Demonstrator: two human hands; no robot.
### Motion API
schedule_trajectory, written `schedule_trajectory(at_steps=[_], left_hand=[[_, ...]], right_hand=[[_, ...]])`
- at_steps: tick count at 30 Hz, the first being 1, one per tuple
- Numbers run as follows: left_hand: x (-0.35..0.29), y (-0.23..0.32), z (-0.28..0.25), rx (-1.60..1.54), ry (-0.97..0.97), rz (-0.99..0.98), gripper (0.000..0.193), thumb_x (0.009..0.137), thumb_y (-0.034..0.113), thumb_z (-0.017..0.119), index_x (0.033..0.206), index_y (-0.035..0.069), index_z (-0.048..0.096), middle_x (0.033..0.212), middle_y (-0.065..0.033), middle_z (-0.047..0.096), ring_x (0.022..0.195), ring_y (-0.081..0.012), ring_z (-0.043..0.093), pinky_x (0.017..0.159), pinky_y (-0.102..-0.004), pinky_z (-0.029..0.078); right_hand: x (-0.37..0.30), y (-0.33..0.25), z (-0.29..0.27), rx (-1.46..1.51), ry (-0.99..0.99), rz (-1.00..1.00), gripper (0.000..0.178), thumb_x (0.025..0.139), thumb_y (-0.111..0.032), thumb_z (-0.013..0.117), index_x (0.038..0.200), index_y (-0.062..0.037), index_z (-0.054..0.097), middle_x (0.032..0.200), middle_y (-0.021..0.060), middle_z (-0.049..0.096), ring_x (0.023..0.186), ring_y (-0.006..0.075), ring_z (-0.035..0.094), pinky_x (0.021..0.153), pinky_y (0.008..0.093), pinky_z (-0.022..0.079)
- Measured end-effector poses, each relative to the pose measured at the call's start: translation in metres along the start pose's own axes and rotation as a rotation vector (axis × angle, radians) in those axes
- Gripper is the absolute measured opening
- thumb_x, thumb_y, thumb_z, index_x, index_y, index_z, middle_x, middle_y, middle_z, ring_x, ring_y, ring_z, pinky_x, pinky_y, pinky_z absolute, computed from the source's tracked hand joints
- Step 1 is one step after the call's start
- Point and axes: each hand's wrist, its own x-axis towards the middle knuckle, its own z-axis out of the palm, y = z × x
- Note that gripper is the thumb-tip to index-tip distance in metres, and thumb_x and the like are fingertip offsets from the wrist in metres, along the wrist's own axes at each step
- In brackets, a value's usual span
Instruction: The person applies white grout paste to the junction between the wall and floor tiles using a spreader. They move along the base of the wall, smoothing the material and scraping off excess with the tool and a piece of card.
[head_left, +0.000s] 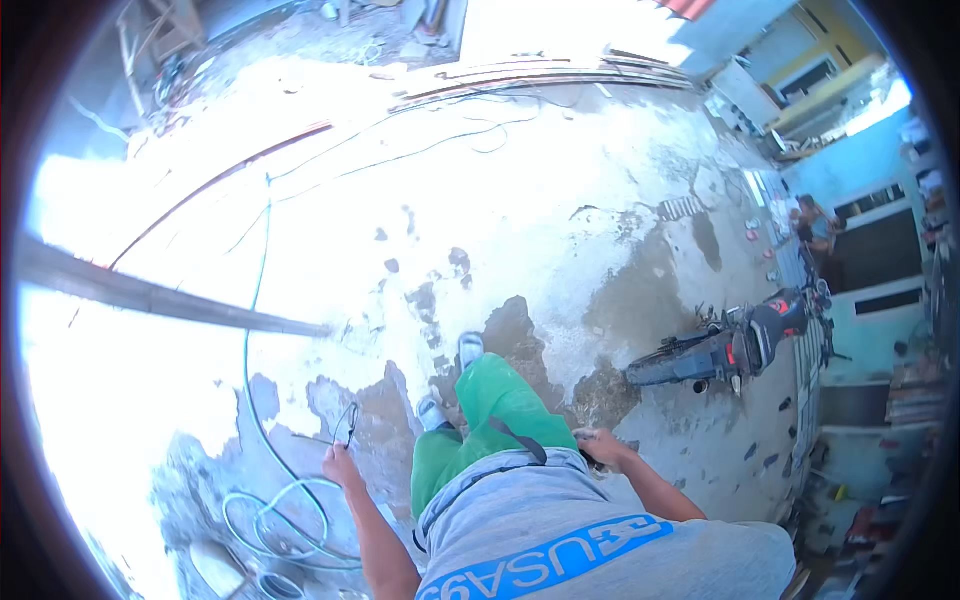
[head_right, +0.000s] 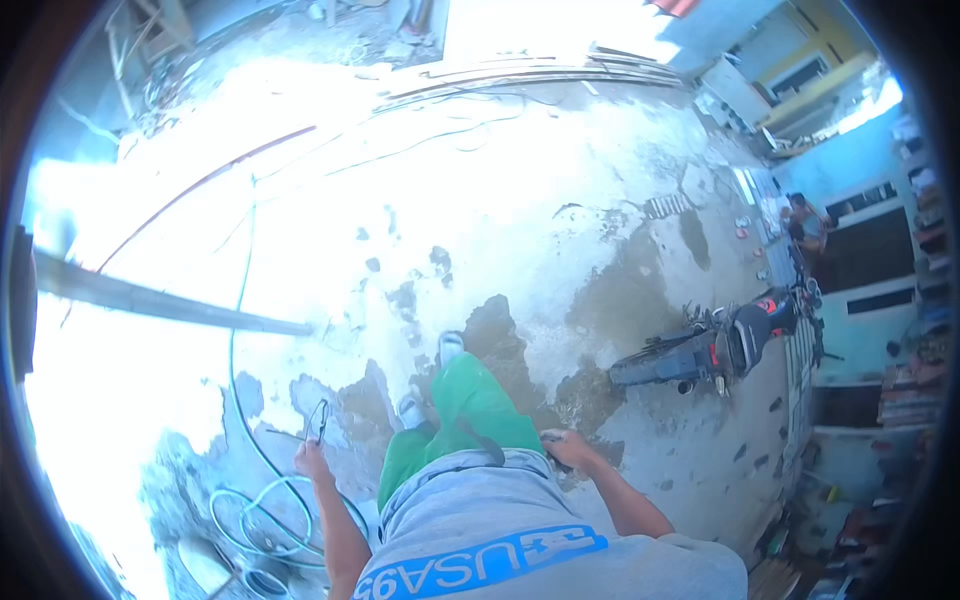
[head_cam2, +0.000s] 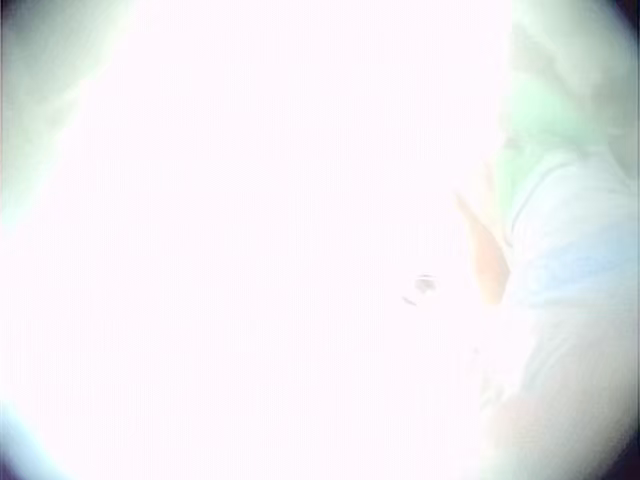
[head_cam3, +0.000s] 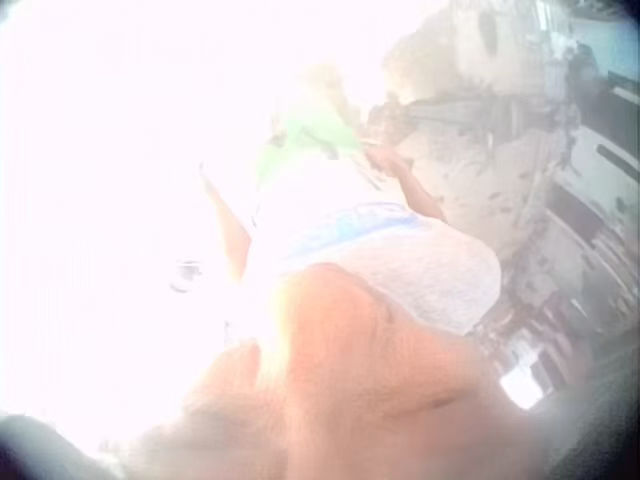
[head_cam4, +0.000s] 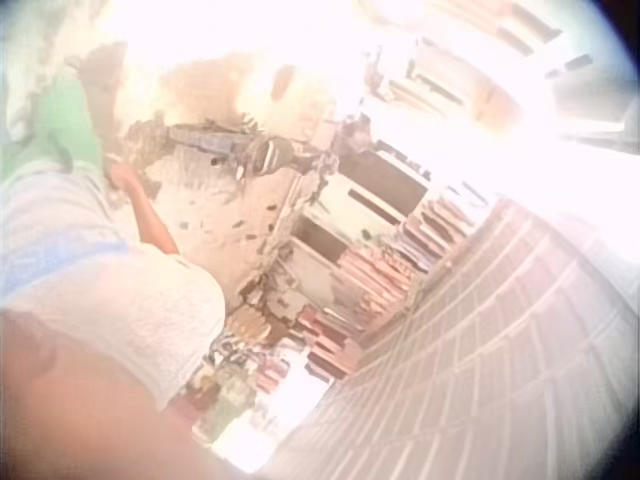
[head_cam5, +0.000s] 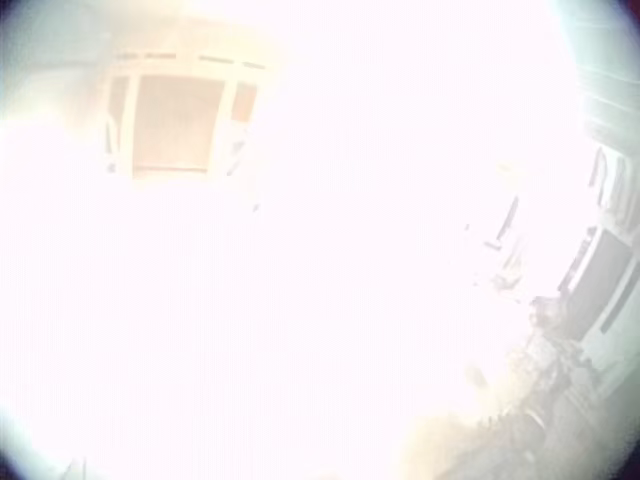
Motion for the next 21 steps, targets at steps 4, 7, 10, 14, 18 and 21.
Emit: schedule_trajectory(at_steps=[4, 7, 10, 14, 18, 21], left_hand=[[0.126, 0.07, 0.074, 0.338, -0.029, 0.318, 0.03, 0.088, 0.02, 0.061, 0.076, -0.004, 0.072, 0.063, -0.0095, 0.061, 0.061, -0.0188, 0.055, 0.057, -0.0422, 0.042], [0.193, 0.112, 0.144, 1.489, -0.355, 0.401, 0.024, 0.098, 0.034, 0.064, 0.107, 0.017, 0.079, 0.103, -0.0094, 0.08, 0.094, -0.0295, 0.078, 0.078, -0.0445, 0.059], [0.227, 0.197, 0.198, 1.076, -0.382, 0.195, 0.024, 0.098, 0.034, 0.065, 0.107, 0.017, 0.079, 0.103, -0.0089, 0.08, 0.095, -0.0295, 0.078, 0.078, -0.0443, 0.059], [0.282, 0.323, 0.288, 0.981, -0.495, 0.238, 0.024, 0.098, 0.035, 0.066, 0.107, 0.017, 0.079, 0.103, -0.0083, 0.08, 0.096, -0.0294, 0.078, 0.078, -0.0441, 0.059], [0.35, 0.413, 0.331, 0.95, -0.542, 0.218, 0.023, 0.098, 0.035, 0.067, 0.107, 0.018, 0.079, 0.104, -0.0077, 0.08, 0.097, -0.0294, 0.078, 0.078, -0.0438, 0.059], [0.405, 0.464, 0.364, 0.994, -0.59, 0.221, 0.023, 0.098, 0.036, 0.068, 0.107, 0.018, 0.079, 0.104, -0.0073, 0.08, 0.097, -0.0294, 0.078, 0.078, -0.0436, 0.059]], right_hand=[[0.05, -0.117, -0.02, 0.269, -0.261, -0.254, 0.044, 0.105, -0.025, 0.062, 0.148, -0.0177, 0.064, 0.087, -0.0007, 0.072, 0.068, 0.0066, 0.058, 0.06, 0.0271, 0.048], [0.102, -0.274, -0.067, 0.095, -0.242, -0.37, 0.044, 0.106, -0.032, 0.06, 0.148, -0.0222, 0.064, 0.083, -0.0001, 0.072, 0.068, 0.0054, 0.055, 0.059, 0.029, 0.047], [0.141, -0.403, -0.109, 0.014, -0.174, -0.761, 0.046, 0.104, -0.042, 0.059, 0.137, -0.0119, 0.069, 0.081, 0.0049, 0.072, 0.067, 0.0111, 0.057, 0.061, 0.0338, 0.048], [0.193, -0.495, -0.126, -0.153, -0.007, -0.926, 0.046, 0.101, -0.044, 0.06, 0.119, -0.0036, 0.072, 0.081, 0.0091, 0.071, 0.068, 0.0157, 0.058, 0.065, 0.0376, 0.05], [0.214, -0.589, -0.142, -0.004, -0.075, -0.701, 0.043, 0.097, -0.04, 0.061, 0.106, -0.0001, 0.073, 0.081, 0.0169, 0.071, 0.068, 0.0186, 0.06, 0.069, 0.0404, 0.051], [0.248, -0.65, -0.147, 0.015, -0.034, -0.568, 0.041, 0.092, -0.037, 0.062, 0.104, 0.0004, 0.073, 0.082, 0.0194, 0.072, 0.068, 0.0197, 0.061, 0.069, 0.0414, 0.052]])
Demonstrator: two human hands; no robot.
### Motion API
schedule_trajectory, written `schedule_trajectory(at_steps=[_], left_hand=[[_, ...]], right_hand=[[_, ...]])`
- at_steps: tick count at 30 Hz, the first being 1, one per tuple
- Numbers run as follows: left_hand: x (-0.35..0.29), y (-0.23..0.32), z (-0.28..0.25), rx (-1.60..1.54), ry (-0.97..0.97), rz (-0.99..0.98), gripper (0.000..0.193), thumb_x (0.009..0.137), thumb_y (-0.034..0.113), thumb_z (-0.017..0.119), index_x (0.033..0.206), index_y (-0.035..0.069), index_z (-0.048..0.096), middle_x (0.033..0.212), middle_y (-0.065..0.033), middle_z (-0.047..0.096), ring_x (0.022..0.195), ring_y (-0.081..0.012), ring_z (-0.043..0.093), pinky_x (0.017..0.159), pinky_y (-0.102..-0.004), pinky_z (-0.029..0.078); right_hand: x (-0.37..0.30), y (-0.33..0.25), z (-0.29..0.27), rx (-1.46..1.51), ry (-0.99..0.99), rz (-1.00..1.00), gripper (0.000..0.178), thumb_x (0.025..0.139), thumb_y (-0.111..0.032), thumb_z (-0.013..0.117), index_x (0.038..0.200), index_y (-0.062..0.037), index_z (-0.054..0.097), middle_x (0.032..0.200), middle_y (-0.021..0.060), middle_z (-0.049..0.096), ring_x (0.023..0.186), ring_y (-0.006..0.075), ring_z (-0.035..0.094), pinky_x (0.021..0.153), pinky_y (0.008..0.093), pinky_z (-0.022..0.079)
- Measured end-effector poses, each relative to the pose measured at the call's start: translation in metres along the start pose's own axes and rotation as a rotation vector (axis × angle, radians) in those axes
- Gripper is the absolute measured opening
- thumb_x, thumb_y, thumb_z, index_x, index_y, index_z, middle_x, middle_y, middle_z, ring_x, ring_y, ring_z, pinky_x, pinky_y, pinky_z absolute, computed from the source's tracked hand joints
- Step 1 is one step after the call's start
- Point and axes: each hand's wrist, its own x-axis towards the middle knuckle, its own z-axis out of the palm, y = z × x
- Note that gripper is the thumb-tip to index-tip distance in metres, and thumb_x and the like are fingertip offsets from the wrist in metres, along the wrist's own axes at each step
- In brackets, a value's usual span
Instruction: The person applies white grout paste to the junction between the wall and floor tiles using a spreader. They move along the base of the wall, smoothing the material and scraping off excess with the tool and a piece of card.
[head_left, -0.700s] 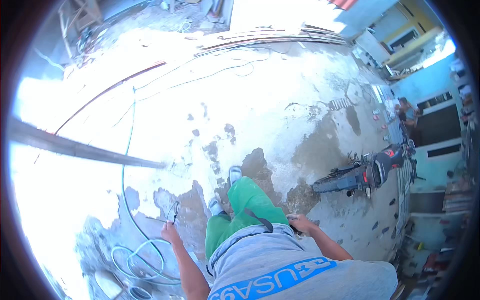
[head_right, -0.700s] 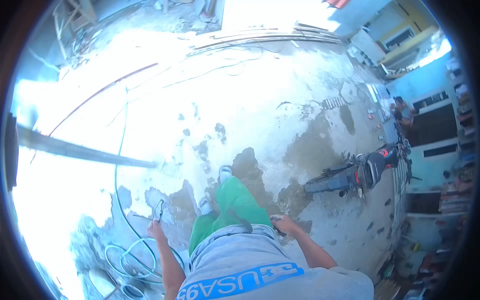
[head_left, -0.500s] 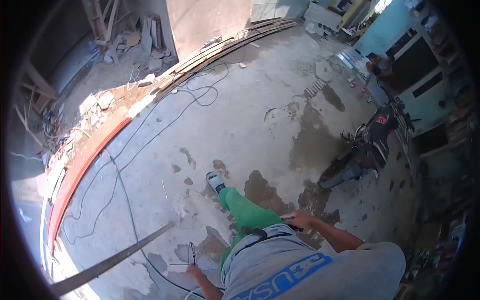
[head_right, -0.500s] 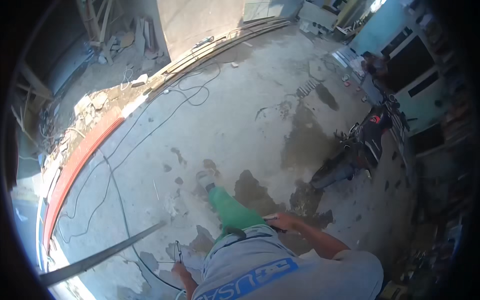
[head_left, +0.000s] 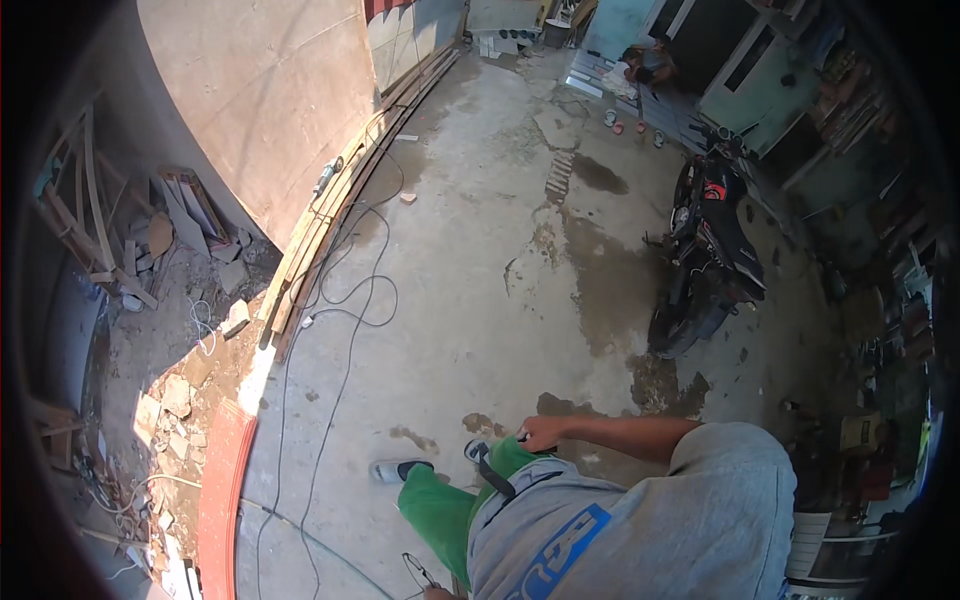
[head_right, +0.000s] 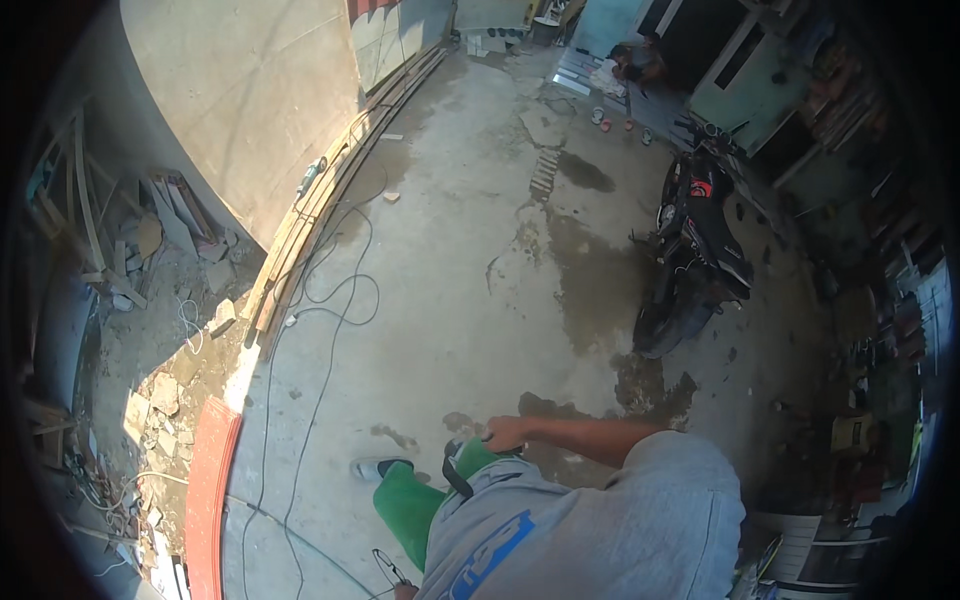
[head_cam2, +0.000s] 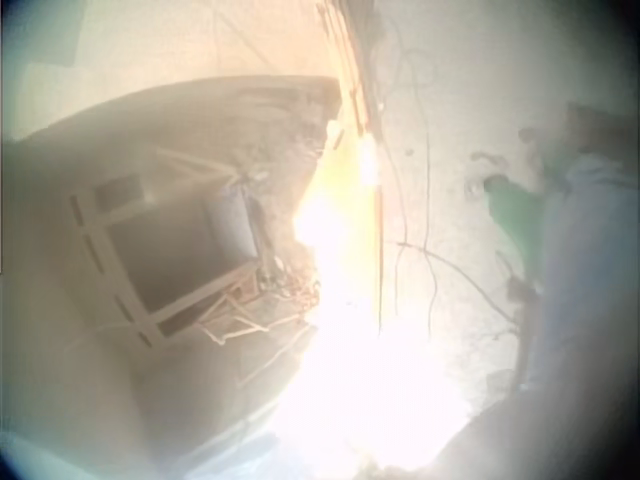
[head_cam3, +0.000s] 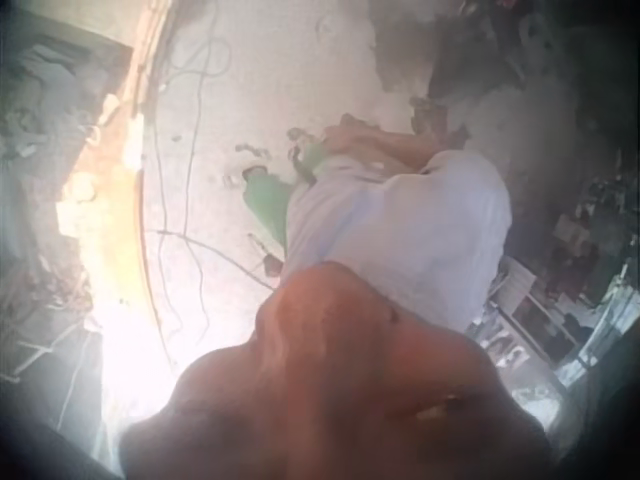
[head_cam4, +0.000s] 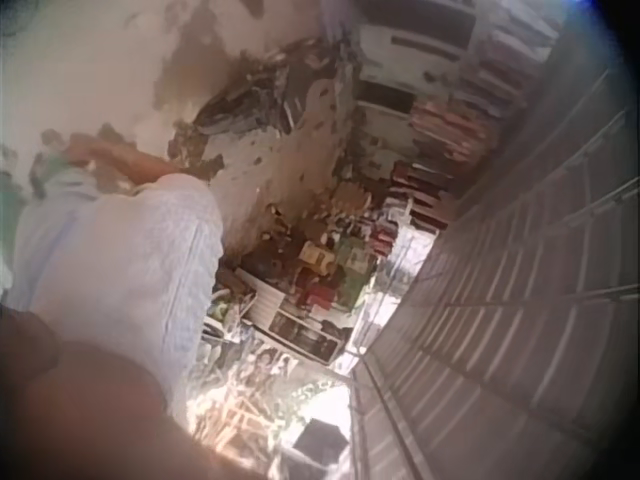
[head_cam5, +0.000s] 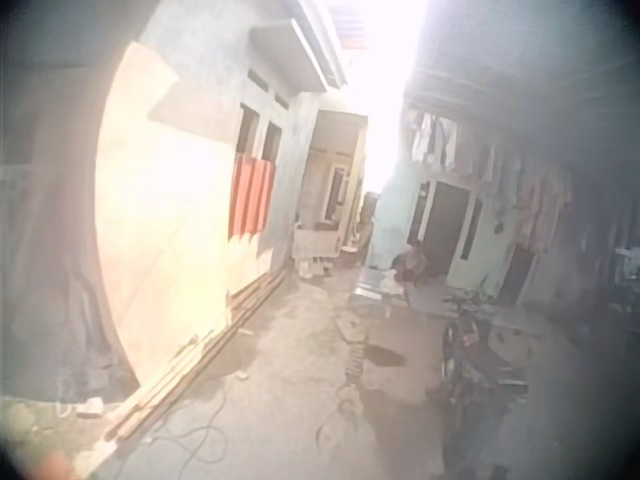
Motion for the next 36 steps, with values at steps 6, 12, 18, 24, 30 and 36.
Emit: schedule_trajectory(at_steps=[6, 12, 18, 24, 30, 36], left_hand=[[0.146, 0.006, -0.125, 0.234, -0.066, -0.026, 0.023, 0.097, 0.037, 0.069, 0.107, 0.018, 0.079, 0.104, -0.0064, 0.08, 0.099, -0.0294, 0.078, 0.079, -0.0433, 0.06], [0.276, 0.034, -0.269, -0.218, 0.253, -0.201, 0.026, 0.092, 0.027, 0.068, 0.099, 0.005, 0.079, 0.087, -0.0107, 0.076, 0.081, -0.0253, 0.073, 0.067, -0.0397, 0.056], [0.388, 0.143, -0.471, -0.936, 0.6, -0.177, 0.027, 0.084, 0.02, 0.067, 0.084, -0.005, 0.079, 0.07, -0.0108, 0.073, 0.065, -0.0172, 0.067, 0.064, -0.0339, 0.052], [0.46, 0.166, -0.526, -0.843, 0.631, -0.271, 0.027, 0.091, 0.018, 0.067, 0.087, -0.006, 0.079, 0.077, -0.0125, 0.077, 0.071, -0.0178, 0.072, 0.066, -0.0327, 0.056], [0.522, 0.245, -0.538, -0.821, 0.544, -0.507, 0.027, 0.091, 0.018, 0.067, 0.085, -0.006, 0.077, 0.074, -0.0116, 0.074, 0.065, -0.0184, 0.066, 0.064, -0.0421, 0.055], [0.546, 0.26, -0.599, -1.217, 0.673, -0.612, 0.027, 0.089, 0.014, 0.061, 0.084, -0.007, 0.077, 0.077, -0.0137, 0.074, 0.064, -0.0207, 0.064, 0.062, -0.041, 0.055]], right_hand=[[0.13, -0.152, -0.002, -0.244, 0.185, 0.127, 0.04, 0.087, -0.028, 0.057, 0.105, 0.0053, 0.072, 0.092, 0.0238, 0.073, 0.09, 0.0304, 0.073, 0.077, 0.049, 0.06], [0.263, -0.306, -0.042, 0.113, -0.281, 0.277, 0.056, 0.094, -0.027, 0.053, 0.143, -0.0003, 0.057, 0.113, 0.0157, 0.07, 0.104, 0.0272, 0.068, 0.091, 0.0403, 0.057], [0.319, -0.537, -0.095, 0.334, -0.452, 0.03, 0.065, 0.087, -0.002, 0.062, 0.152, 0.0007, 0.054, 0.126, 0.0096, 0.073, 0.115, 0.0174, 0.063, 0.103, 0.032, 0.047], [0.487, -0.663, -0.112, -0.031, -0.462, 0.155, 0.065, 0.082, 0.001, 0.066, 0.145, 0.0089, 0.057, 0.131, 0.0172, 0.071, 0.105, 0.022, 0.069, 0.096, 0.0357, 0.054], [0.704, -0.646, -0.177, 1.391, -0.771, 0.19, 0.076, 0.086, -0.034, 0.066, 0.133, 0.0244, 0.054, 0.117, 0.0321, 0.069, 0.094, 0.0307, 0.073, 0.082, 0.037, 0.061], [0.777, -0.83, -0.169, 0.419, -0.561, -0.414, 0.088, 0.087, -0.073, 0.073, 0.107, 0.0127, 0.069, 0.096, 0.0131, 0.068, 0.081, 0.0163, 0.059, 0.07, 0.0319, 0.05]])
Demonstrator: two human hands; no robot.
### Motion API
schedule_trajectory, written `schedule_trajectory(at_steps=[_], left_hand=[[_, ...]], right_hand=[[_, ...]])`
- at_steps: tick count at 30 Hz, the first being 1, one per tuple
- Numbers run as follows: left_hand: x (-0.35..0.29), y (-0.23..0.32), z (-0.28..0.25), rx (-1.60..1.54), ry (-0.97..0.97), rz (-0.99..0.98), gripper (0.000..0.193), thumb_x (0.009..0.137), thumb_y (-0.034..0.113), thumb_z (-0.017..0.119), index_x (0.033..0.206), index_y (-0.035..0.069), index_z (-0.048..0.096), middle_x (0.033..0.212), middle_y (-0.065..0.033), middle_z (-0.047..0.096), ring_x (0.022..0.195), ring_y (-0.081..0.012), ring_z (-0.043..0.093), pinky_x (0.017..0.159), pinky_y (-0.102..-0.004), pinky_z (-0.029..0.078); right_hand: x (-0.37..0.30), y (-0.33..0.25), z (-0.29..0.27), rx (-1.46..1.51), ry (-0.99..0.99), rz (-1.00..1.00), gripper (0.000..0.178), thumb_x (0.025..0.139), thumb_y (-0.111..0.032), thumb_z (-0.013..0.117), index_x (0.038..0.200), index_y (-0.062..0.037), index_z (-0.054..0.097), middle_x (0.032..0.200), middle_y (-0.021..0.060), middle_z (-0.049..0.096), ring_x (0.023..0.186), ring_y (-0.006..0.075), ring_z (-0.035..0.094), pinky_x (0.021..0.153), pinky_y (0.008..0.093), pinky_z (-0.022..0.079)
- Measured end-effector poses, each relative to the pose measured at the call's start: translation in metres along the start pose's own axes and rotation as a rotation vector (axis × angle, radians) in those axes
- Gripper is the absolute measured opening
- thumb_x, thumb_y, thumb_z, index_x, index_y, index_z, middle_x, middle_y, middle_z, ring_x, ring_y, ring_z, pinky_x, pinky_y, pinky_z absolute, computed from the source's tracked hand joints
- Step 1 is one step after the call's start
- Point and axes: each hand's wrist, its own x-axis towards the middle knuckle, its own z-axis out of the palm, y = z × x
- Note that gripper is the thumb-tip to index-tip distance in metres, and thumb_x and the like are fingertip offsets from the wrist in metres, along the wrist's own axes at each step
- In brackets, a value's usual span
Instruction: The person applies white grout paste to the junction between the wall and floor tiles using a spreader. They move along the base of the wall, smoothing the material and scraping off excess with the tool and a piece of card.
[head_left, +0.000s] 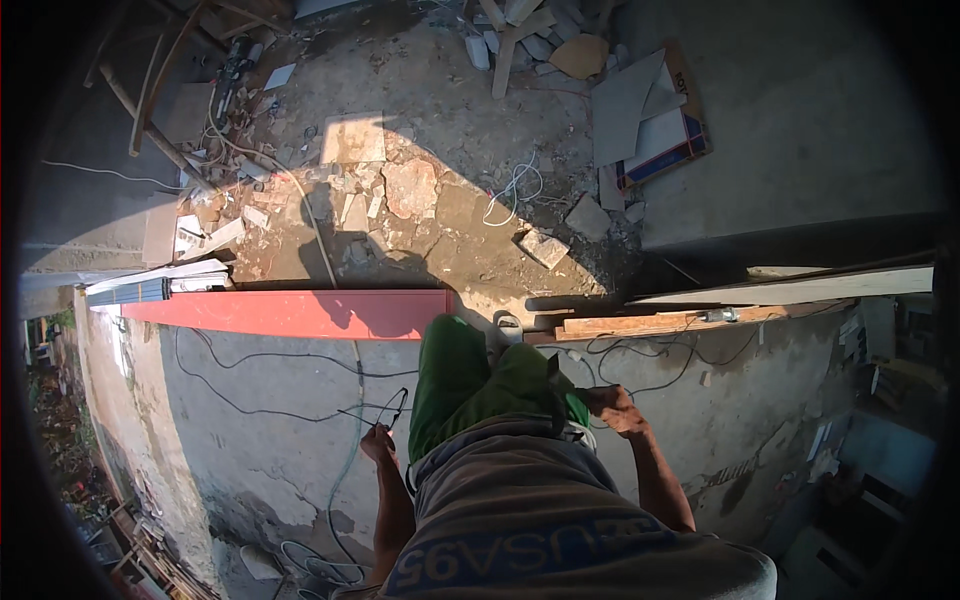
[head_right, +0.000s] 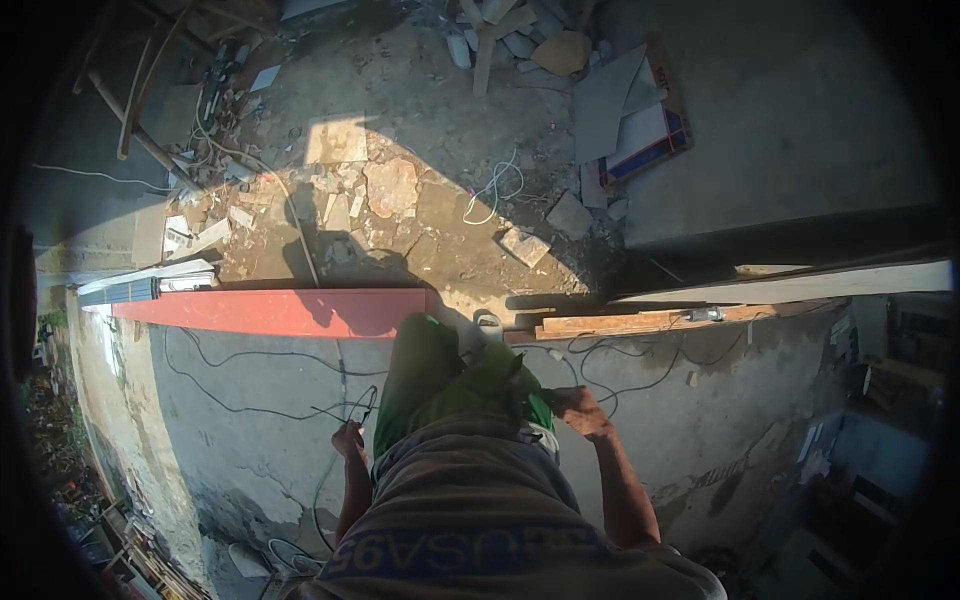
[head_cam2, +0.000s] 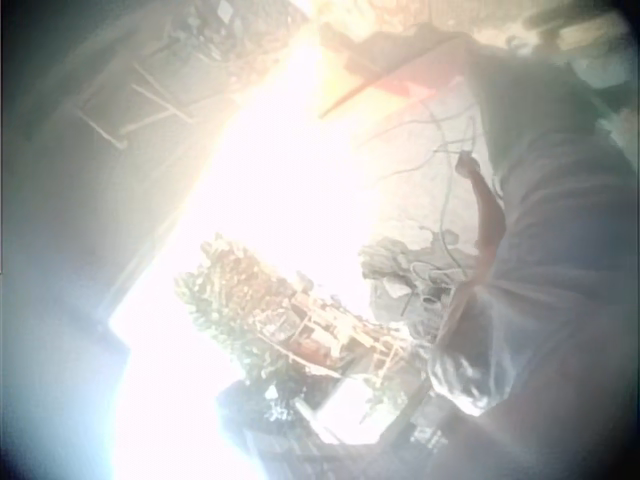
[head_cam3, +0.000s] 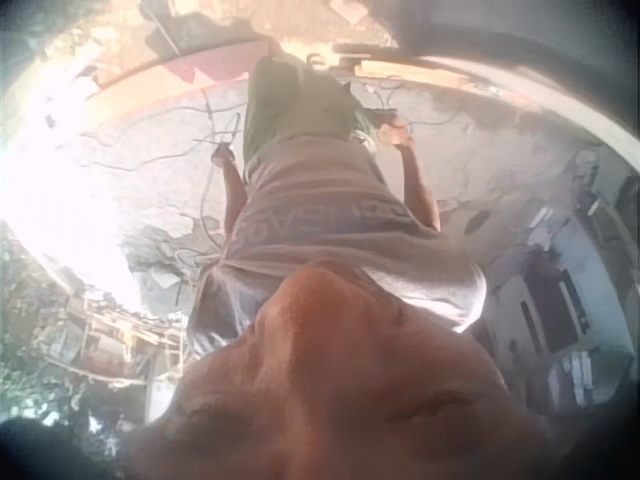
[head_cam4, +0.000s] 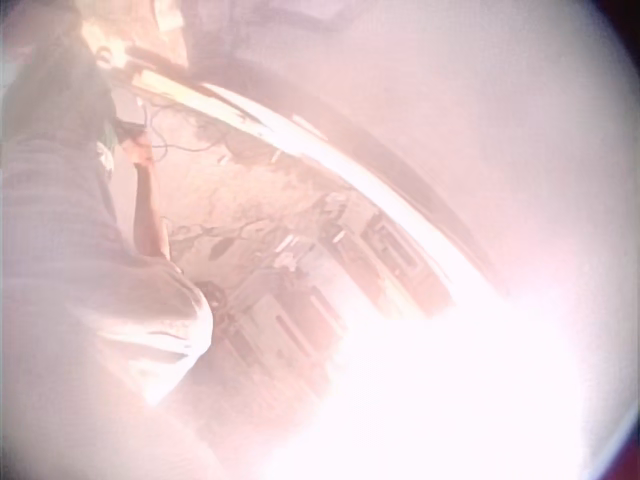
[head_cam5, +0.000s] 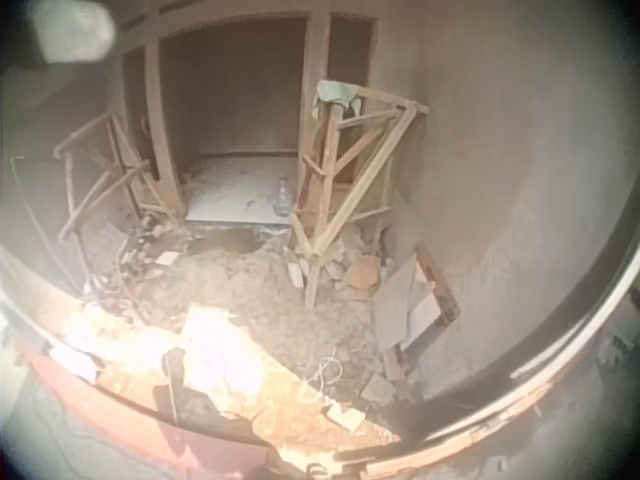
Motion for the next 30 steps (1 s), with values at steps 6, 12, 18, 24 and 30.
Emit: schedule_trajectory(at_steps=[6, 12, 18, 24, 30], left_hand=[[0.07, 0.111, 0.082, 0.164, -0.062, 0.026, 0.026, 0.089, 0.015, 0.063, 0.082, -0.006, 0.077, 0.073, -0.0109, 0.073, 0.064, -0.0181, 0.066, 0.058, -0.0367, 0.053], [0.254, 0.285, 0.153, 0.327, 0.057, 0.474, 0.031, 0.09, 0.023, 0.063, 0.082, -0.003, 0.077, 0.072, -0.0142, 0.075, 0.063, -0.0247, 0.068, 0.06, -0.0425, 0.049], [0.448, 0.632, 0.276, 0.316, 0.008, 0.821, 0.033, 0.099, 0.027, 0.058, 0.078, 0.002, 0.061, 0.067, -0.0164, 0.06, 0.061, -0.0231, 0.059, 0.058, -0.0429, 0.044], [0.503, 0.952, 0.307, 0.061, -0.172, 1.077, 0.022, 0.098, 0.004, 0.061, 0.115, -0.003, 0.074, 0.095, -0.017, 0.078, 0.085, -0.0217, 0.076, 0.075, -0.0341, 0.057], [0.534, 1.142, 0.365, 0.015, -0.435, 0.892, 0.025, 0.095, 0.006, 0.073, 0.12, 0.001, 0.077, 0.107, -0.0176, 0.08, 0.094, -0.0247, 0.079, 0.083, -0.0354, 0.06]], right_hand=[[0.169, -0.013, -0.026, -0.276, 0.079, -0.187, 0.049, 0.084, -0.04, 0.085, 0.102, 0.0033, 0.069, 0.084, 0.0102, 0.068, 0.077, 0.023, 0.062, 0.072, 0.0374, 0.051], [0.364, -0.022, -0.011, -1.11, 0.343, 0.417, 0.034, 0.082, -0.038, 0.079, 0.103, -0.012, 0.077, 0.108, 0.0155, 0.077, 0.108, 0.0387, 0.072, 0.089, 0.047, 0.057], [0.636, -0.095, 0.004, -1.116, 0.084, 0.51, 0.027, 0.087, -0.036, 0.073, 0.107, -0.0175, 0.08, 0.11, 0.0138, 0.078, 0.107, 0.037, 0.074, 0.092, 0.0488, 0.057], [0.822, -0.372, 0.069, -1.341, -0.012, 0.354, 0.047, 0.075, -0.007, 0.062, 0.12, -0.0067, 0.078, 0.111, 0.0243, 0.076, 0.106, 0.0365, 0.074, 0.094, 0.0461, 0.058], [1.099, -0.54, 0.208, -0.878, 0.343, -0.071, 0.029, 0.093, -0.021, 0.076, 0.11, 0.0025, 0.076, 0.103, 0.0156, 0.077, 0.081, 0.0242, 0.074, 0.074, 0.0374, 0.059]])
